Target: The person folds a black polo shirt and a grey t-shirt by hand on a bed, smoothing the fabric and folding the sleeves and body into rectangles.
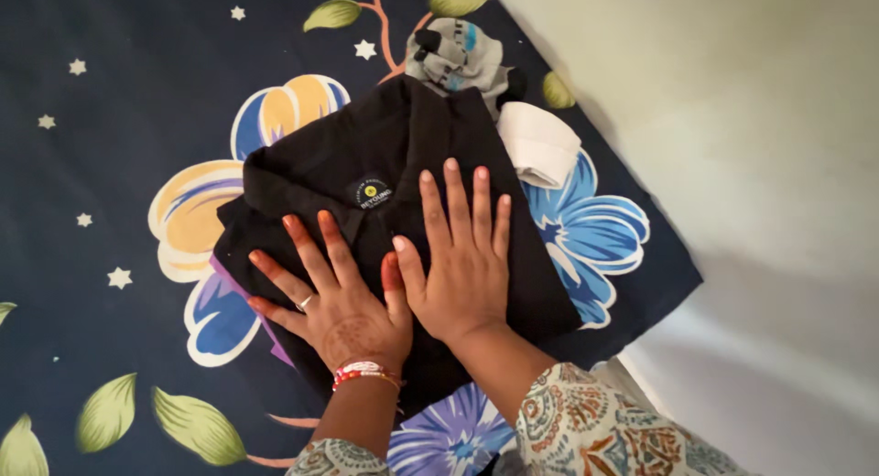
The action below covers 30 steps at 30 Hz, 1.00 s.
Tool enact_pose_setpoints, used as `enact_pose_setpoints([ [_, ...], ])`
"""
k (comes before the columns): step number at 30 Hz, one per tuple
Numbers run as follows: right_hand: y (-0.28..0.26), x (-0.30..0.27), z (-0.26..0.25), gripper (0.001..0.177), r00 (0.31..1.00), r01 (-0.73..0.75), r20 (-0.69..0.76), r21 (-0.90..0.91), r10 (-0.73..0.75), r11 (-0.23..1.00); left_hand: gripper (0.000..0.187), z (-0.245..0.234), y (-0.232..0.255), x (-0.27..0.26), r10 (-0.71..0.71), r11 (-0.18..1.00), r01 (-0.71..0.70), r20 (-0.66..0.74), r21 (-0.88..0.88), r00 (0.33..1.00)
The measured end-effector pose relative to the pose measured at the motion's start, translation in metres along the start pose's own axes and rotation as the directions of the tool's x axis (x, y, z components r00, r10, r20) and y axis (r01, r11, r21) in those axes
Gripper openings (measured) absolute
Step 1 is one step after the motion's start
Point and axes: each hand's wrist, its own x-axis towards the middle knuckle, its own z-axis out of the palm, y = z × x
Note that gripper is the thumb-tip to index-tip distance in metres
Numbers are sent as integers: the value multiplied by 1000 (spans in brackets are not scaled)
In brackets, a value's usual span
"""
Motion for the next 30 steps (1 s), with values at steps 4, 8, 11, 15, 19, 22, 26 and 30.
enact_pose_setpoints([
  [4, -1, -1, 1, 71, 1000, -10, 17, -4, 10, 1000, 81, -2, -1, 0, -1, 1000, 1, 2, 14, 1000],
  [8, 2, -1, 2, 72, 999, -8, 38, -21, 9, 1000, 82, -2, 1, -1, -7, 1000, 7, 16, 7, 1000],
  [11, 2, -1, 4, 72, 999, -9, 41, -27, 10, 1000, 83, -2, 0, 0, -14, 1000, 14, 35, 9, 999],
  [15, 3, -1, 6, 72, 999, -9, 41, -22, 10, 1000, 83, -2, 0, 1, -27, 1000, 27, 37, -8, 999],
  [19, 2, -2, 6, 71, 999, -7, 32, -35, 8, 999, 84, -3, 0, 0, -23, 1000, 24, 47, -9, 999],
  [22, 1, -3, 6, 71, 1000, -8, 28, -37, 9, 999, 83, -4, -1, 1, -20, 1000, 20, 49, -5, 999],
  [26, 4, -4, 10, 70, 1000, 13, 0, -63, -13, 998, 82, -3, -1, -1, -22, 998, 22, 1, -51, 1000],
  [30, 5, -8, 14, 70, 998, 56, -19, -73, -58, 996, 81, -7, -4, -2, -30, 997, 26, -50, -75, 998],
])
